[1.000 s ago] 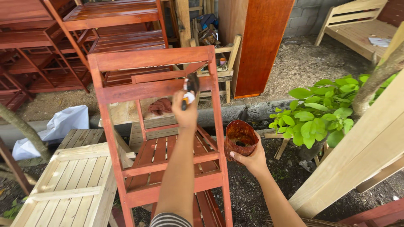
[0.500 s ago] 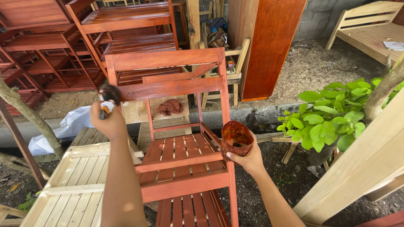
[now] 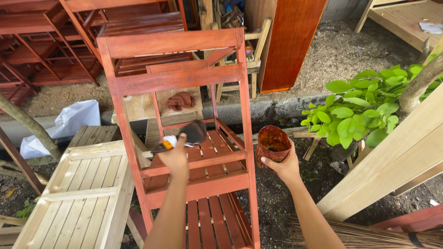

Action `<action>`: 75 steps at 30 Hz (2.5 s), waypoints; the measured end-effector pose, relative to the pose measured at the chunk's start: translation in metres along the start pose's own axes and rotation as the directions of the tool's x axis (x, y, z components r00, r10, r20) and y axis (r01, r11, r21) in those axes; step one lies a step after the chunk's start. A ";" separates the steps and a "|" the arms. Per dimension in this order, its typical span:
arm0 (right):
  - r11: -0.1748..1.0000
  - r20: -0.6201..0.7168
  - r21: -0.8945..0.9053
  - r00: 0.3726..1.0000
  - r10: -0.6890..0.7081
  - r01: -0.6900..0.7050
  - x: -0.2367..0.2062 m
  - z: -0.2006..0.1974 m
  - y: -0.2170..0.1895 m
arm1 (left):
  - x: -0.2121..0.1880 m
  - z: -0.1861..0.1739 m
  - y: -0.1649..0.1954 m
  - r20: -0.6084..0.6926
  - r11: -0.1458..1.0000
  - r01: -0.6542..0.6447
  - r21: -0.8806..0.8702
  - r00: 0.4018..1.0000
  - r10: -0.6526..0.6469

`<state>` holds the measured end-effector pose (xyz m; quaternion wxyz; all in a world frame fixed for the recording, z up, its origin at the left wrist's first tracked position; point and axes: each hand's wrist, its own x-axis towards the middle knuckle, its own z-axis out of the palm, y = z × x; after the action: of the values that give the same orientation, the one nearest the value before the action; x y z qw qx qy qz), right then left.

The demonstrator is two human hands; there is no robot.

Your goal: The person applies reddish-brown wood stain to a slatted wooden chair frame using a brush, holding a container of stain in the other hand. They work over the seat slats, rails, and lower frame of the chair, dipping the brush into the container as they coat different surfaces.

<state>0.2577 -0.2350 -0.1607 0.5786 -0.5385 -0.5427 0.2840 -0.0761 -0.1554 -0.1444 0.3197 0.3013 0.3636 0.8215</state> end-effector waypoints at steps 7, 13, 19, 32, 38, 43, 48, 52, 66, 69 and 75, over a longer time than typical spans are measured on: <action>0.997 0.034 -0.037 0.997 0.074 -0.072 -0.024 -0.003 -0.001 | -0.049 0.064 -0.041 0.009 0.734 0.552 -0.396 0.802 -0.598; 0.996 0.052 -0.054 0.996 0.073 -0.070 -0.028 -0.012 -0.013 | 0.010 0.167 -0.074 0.046 0.398 0.501 -0.768 0.663 -0.747; 0.995 0.013 -0.099 1.000 0.012 -0.011 -0.030 -0.035 -0.017 | 0.031 0.209 -0.077 -0.069 0.457 0.513 -0.726 0.607 -0.791; 0.996 -0.005 -0.089 1.000 -0.014 0.013 -0.027 -0.038 -0.012 | 0.057 0.207 -0.054 -0.086 0.601 0.564 -0.566 0.685 -0.724; 0.991 -0.012 -0.134 1.000 -0.013 0.011 -0.023 -0.039 -0.014 | 0.030 0.222 -0.068 -0.017 0.412 0.507 -0.757 0.615 -0.789; 0.994 -0.003 -0.106 1.000 0.008 -0.008 -0.015 -0.033 -0.020 | 0.033 0.183 -0.086 0.200 0.377 0.569 -0.731 0.707 -0.679; 0.997 0.006 -0.072 1.000 -0.025 0.025 -0.010 -0.033 -0.020 | 0.046 0.177 -0.087 0.262 0.271 0.577 -0.770 0.674 -0.691; 0.996 -0.006 -0.084 0.999 -0.032 0.031 -0.012 -0.033 -0.016 | 0.043 0.197 -0.079 0.020 0.524 0.588 -0.617 0.677 -0.736; 0.999 0.074 -0.046 0.997 0.007 -0.004 -0.013 0.005 -0.020 | -0.013 0.127 -0.074 0.021 0.706 0.694 -0.145 0.715 -0.699; 0.998 0.052 -0.068 0.999 0.003 0.000 -0.014 0.002 -0.020 | -0.019 0.113 -0.088 -0.020 0.693 0.720 -0.041 0.693 -0.721; 0.999 0.040 -0.018 0.999 0.026 -0.026 -0.016 -0.001 -0.019 | -0.043 0.081 -0.112 0.144 0.831 0.267 0.488 0.914 -0.379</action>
<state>0.2498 -0.2545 -0.1479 0.5591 -0.5449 -0.5496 0.2973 0.0436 -0.0948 -0.1996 0.4152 0.3968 0.5525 0.6041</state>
